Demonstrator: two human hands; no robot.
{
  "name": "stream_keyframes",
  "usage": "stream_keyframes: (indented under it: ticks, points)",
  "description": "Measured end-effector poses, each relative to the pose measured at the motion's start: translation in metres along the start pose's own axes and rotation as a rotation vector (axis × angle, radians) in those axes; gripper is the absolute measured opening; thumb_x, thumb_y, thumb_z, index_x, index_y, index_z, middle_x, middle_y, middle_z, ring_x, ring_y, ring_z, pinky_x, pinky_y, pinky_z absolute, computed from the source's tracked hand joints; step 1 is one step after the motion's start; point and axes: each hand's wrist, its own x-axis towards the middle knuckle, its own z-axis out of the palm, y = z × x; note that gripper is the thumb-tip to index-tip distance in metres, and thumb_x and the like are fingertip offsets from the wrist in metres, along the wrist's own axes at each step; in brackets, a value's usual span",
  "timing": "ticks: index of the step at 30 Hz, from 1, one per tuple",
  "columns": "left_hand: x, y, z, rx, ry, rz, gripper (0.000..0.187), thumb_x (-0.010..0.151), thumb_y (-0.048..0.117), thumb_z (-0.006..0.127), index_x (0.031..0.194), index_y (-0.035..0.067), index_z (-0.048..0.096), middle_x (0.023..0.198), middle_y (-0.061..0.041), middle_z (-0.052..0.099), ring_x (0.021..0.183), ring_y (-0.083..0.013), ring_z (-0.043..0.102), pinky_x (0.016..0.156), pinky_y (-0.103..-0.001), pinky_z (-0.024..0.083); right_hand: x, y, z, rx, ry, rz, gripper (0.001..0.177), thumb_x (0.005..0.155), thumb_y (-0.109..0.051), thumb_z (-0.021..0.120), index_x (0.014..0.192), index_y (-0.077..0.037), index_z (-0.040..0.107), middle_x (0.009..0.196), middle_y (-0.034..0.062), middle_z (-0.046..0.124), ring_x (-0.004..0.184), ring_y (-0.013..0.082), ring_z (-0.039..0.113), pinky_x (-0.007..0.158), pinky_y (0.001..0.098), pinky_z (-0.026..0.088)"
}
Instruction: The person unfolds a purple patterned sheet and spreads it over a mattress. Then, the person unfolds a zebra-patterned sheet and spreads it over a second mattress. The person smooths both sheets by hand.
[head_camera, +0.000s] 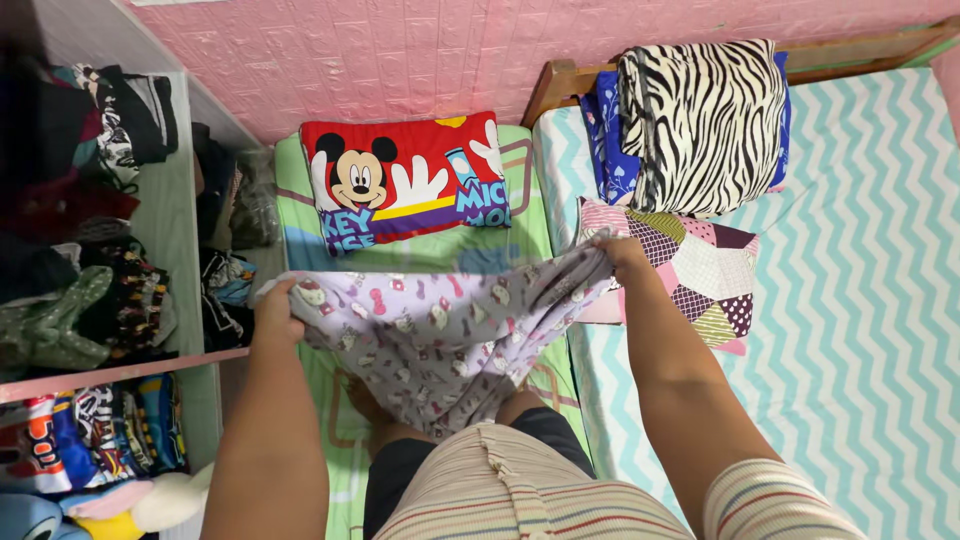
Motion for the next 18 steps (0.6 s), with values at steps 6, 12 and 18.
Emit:
stream_keyframes:
  ticks: [6,12,18]
  points:
    - [-0.038,-0.036,-0.029,0.461,0.255,-0.109,0.030,0.085,0.012,0.071,0.112,0.001,0.067,0.103,-0.014,0.072,0.087,-0.0329,0.072,0.079,-0.052,0.058,-0.028,0.042,-0.014,-0.834,-0.089,0.141,0.038,0.091,-0.020,0.077,0.111,0.011,0.072,0.093,0.0181,0.072,0.073,0.0222,0.063,0.062,0.0402,0.053]
    - [-0.045,-0.008,-0.048,0.430,0.272,-0.164,0.033,0.083,0.012,0.069,0.112,-0.002,0.066,0.098,-0.016,0.071,0.084,-0.0353,0.071,0.076,-0.055,0.058,-0.025,0.042,-0.035,-0.669,-0.218,0.222,0.024,0.092,-0.009,0.064,0.103,0.007,0.078,0.085,0.0181,0.072,0.064,0.0212,0.062,0.059,0.0405,0.051]
    - [-0.007,0.054,-0.048,-0.022,0.450,0.021,0.032,0.090,0.016,0.072,0.118,0.006,0.060,0.117,-0.009,0.067,0.101,-0.0282,0.069,0.087,-0.051,0.057,0.005,-0.007,-0.039,0.137,0.233,0.136,0.016,0.092,-0.007,0.067,0.103,0.004,0.066,0.095,0.0151,0.070,0.077,0.0279,0.071,0.065,0.0457,0.062]
